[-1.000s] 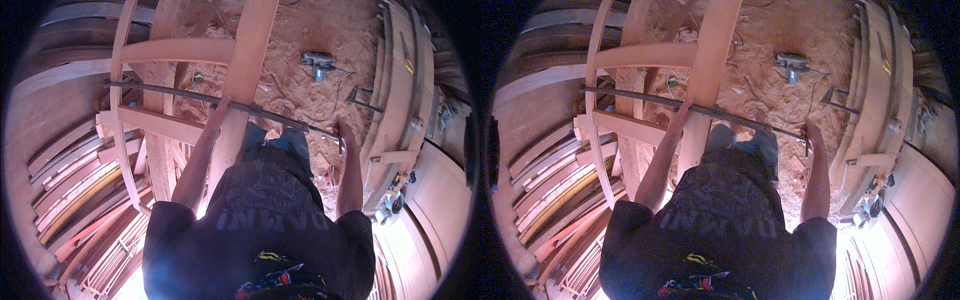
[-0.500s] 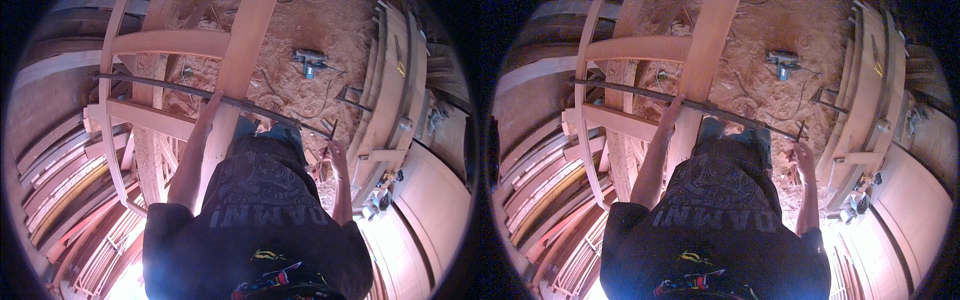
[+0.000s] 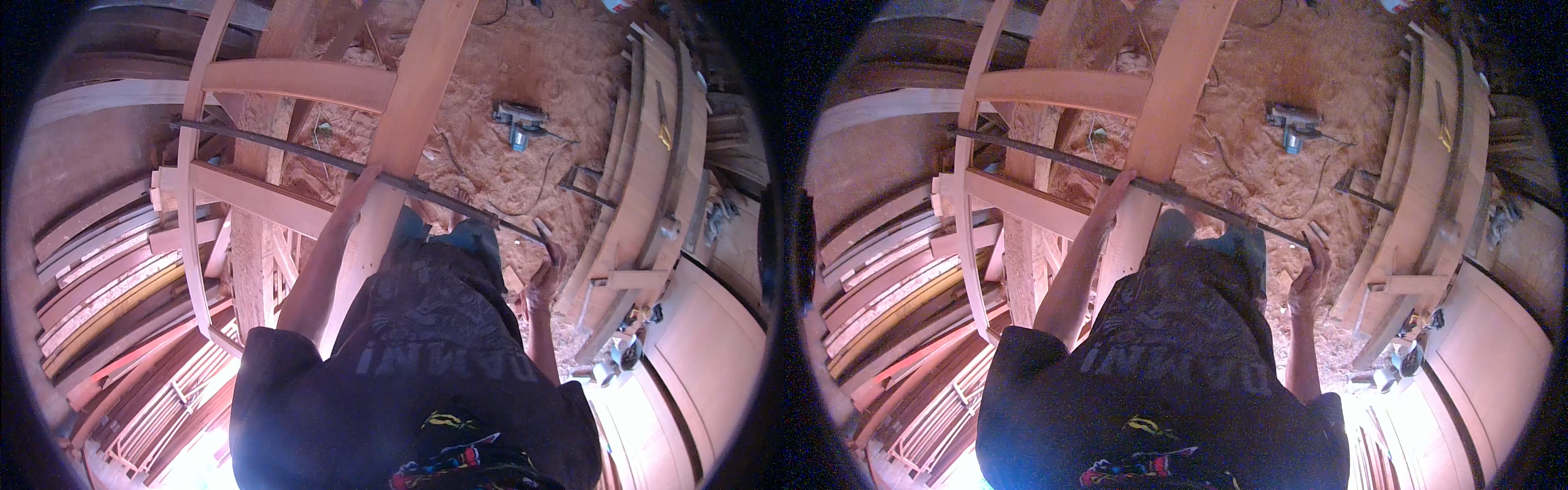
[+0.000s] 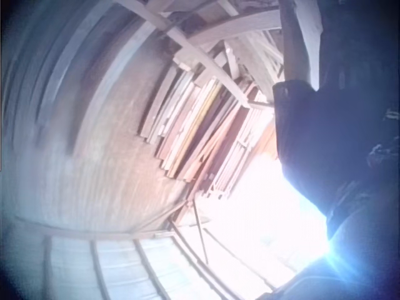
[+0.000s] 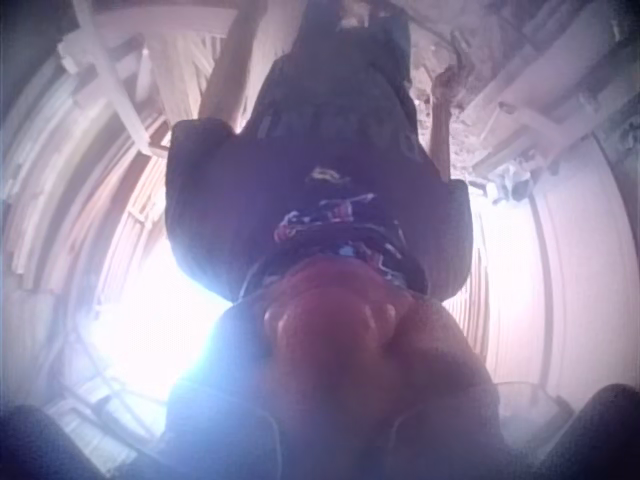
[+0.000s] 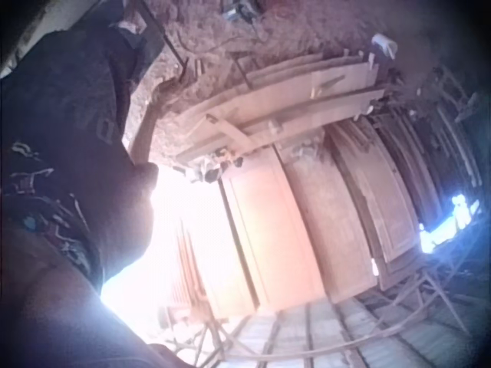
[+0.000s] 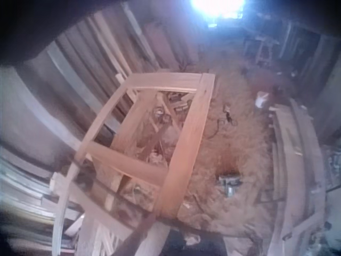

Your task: The person assembles a wooden frame by positioning planks, measuring with a metal bar, and securing joints with a hammer and nails. The person repeatedly adjusts the frame and hammers nails into the joints to hold the structure together.

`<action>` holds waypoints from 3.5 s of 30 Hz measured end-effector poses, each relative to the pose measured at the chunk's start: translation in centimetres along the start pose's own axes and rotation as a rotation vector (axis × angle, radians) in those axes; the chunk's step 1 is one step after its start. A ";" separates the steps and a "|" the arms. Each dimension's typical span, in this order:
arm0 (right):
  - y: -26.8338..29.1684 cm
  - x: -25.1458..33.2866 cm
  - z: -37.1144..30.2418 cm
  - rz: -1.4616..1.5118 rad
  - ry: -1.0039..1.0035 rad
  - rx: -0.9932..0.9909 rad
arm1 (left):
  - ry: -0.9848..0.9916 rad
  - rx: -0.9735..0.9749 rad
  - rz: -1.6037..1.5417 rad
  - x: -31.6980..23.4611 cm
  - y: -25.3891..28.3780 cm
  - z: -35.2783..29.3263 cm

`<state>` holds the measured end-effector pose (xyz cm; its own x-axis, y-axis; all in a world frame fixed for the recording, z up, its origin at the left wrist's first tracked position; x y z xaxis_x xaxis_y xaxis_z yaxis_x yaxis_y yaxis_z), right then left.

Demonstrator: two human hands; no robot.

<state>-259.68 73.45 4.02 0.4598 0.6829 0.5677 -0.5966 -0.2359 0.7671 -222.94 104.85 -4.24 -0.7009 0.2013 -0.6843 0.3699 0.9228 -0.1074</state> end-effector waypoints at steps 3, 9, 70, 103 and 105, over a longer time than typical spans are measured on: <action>-4.5 -5.8 -1.1 0.054 -0.302 0.125 | 0.000 -0.009 -0.088 -1.3 -1.2 -1.0; -10.4 -9.0 0.9 0.287 -0.792 0.699 | 0.049 0.019 0.008 0.0 0.9 0.1; -6.3 -2.3 3.6 0.024 0.025 0.627 | -0.228 0.195 -0.243 -9.2 -4.9 8.4; -9.4 -7.7 1.3 0.413 -0.569 0.876 | -0.309 0.015 -0.417 -9.7 -4.8 9.1; -10.0 -9.2 0.3 0.185 -1.079 1.129 | -0.264 0.028 -0.374 -9.2 -4.8 9.1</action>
<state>-257.76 69.35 -8.81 0.9677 -0.0929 0.2344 -0.1425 -0.9685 0.2041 -212.72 95.61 -4.02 -0.6110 -0.2381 -0.7549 0.1397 0.9063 -0.3989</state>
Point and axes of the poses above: each hand's wrist, its own z-axis towards the middle knuckle, its own y-axis out of the back of the hand, x = y × z, the point moved 10 cm from there along z, towards the middle knuckle, and after that the axes turned 10 degrees about -z, right-handed, at the moved point
